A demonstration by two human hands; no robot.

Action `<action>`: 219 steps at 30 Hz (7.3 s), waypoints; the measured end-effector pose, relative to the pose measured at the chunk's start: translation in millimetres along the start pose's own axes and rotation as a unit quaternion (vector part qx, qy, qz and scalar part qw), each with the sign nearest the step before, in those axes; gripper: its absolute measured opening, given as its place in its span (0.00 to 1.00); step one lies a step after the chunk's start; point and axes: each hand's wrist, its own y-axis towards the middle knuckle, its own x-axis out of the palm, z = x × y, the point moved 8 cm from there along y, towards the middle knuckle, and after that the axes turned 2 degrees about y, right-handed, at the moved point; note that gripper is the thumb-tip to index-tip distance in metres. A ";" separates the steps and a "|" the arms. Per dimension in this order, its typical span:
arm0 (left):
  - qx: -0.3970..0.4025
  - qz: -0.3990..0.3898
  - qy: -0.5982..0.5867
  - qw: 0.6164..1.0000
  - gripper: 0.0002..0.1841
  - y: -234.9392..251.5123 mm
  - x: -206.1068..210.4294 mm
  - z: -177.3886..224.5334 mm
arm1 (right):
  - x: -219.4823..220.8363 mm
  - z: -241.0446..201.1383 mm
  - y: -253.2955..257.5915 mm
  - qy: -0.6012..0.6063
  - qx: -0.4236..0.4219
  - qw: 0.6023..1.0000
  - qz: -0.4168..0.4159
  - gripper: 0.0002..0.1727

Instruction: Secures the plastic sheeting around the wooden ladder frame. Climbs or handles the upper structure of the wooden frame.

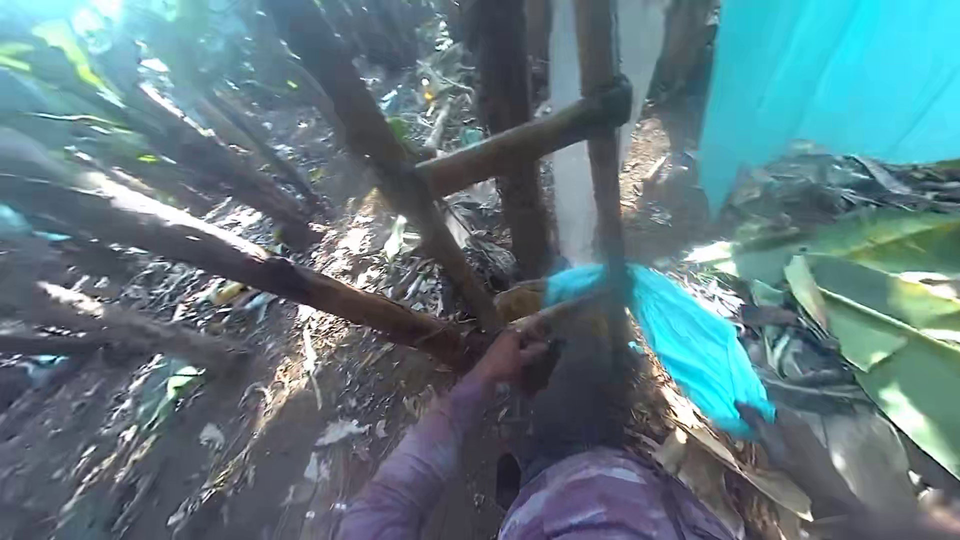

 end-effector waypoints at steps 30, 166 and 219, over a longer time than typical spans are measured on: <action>0.142 0.446 -0.145 0.872 0.19 -153.8 -293.9 31.5 | -56.0 -550.5 182.1 -0.128 -0.410 0.885 0.181 0.30; -0.262 0.195 0.577 0.749 0.15 -32.2 -390.4 244.6 | -50.9 -542.8 188.6 -0.020 -0.618 0.739 0.269 0.16; -0.207 0.313 0.603 0.704 0.17 -88.5 -426.2 299.6 | -47.6 -545.1 192.4 -0.007 -0.633 0.711 0.307 0.14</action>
